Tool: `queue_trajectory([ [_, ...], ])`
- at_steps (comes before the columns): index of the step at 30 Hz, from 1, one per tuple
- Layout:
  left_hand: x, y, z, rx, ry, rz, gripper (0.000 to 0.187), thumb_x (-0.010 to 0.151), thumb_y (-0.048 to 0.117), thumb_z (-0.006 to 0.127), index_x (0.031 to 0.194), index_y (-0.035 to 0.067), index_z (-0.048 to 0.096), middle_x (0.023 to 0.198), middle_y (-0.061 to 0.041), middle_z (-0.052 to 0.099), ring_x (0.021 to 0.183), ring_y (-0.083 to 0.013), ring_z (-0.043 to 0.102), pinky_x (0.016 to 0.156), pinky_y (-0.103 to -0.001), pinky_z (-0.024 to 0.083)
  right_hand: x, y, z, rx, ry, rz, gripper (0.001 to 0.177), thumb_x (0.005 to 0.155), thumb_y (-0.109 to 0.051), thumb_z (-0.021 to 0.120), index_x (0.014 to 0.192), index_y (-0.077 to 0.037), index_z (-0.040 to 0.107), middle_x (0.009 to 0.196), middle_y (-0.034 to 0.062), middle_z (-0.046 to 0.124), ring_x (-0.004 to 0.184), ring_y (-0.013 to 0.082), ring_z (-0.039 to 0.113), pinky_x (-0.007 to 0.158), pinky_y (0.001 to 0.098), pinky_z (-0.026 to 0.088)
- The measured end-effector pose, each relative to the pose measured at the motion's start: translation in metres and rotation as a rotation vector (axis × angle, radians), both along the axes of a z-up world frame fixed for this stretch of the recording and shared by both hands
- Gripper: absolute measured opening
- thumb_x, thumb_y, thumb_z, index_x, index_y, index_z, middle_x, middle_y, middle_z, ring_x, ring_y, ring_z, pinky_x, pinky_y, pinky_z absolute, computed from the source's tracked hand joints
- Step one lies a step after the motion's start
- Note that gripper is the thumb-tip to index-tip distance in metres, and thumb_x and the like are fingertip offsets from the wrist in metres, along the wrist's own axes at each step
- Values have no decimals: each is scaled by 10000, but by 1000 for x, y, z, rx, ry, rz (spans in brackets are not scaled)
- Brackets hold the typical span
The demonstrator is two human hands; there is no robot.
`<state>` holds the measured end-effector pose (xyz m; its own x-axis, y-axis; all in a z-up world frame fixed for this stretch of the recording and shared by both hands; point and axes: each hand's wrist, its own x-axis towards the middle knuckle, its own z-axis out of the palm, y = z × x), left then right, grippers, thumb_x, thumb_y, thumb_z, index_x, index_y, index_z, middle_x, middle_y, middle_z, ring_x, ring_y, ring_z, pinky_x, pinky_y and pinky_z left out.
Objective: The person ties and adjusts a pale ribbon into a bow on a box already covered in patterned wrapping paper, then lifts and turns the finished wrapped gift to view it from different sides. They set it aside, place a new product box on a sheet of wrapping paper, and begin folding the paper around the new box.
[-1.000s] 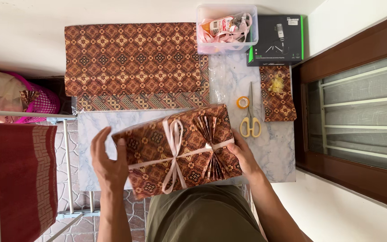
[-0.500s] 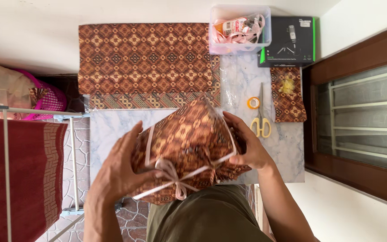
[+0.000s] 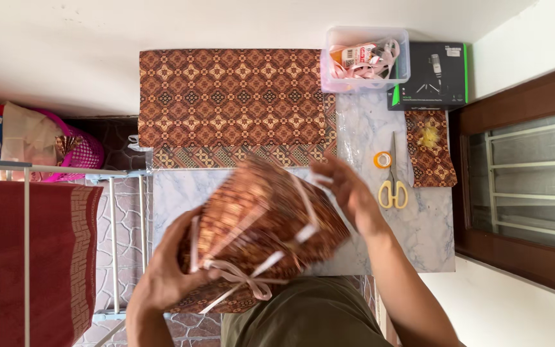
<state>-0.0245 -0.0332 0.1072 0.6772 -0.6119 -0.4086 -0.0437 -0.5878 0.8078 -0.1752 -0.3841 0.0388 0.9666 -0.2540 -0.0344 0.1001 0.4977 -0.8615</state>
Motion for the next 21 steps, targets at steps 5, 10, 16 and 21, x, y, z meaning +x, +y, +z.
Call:
queue_trajectory([
  [5, 15, 77, -44, -61, -100, 270, 1152, 645, 407, 788, 1628, 68, 292, 1510, -288, 473, 1322, -421, 505, 981, -625, 434, 50, -13, -68, 117, 510, -454, 566, 951, -124, 625, 1473, 14, 454, 1245, 127, 638, 1006, 236, 679, 886, 372, 582],
  [10, 4, 139, -101, -512, 177, 762, 761, 955, 562, 669, 1424, -16, 509, 1183, -286, 640, 1073, -304, 655, 991, -531, 529, 78, -20, -114, 122, 702, -574, 443, 972, -151, 642, 1364, -43, 464, 1017, 105, 609, 799, 222, 667, 699, 383, 590],
  [16, 8, 148, -132, -990, 252, 945, 628, 1110, 644, 560, 1239, 33, 611, 1175, -134, 665, 1090, -277, 669, 981, -512, 570, 102, -43, -136, 291, 839, -553, 236, 961, -207, 665, 1113, -54, 567, 888, 82, 645, 738, 218, 678, 677, 434, 637],
  [21, 17, 129, -128, -945, 223, 1095, 714, 948, 679, 580, 1405, 130, 597, 1285, -89, 676, 1205, -260, 660, 1003, -480, 581, 108, -48, -152, 293, 874, -535, 208, 967, -216, 720, 1018, -57, 597, 854, 60, 614, 725, 204, 651, 677, 436, 640],
])
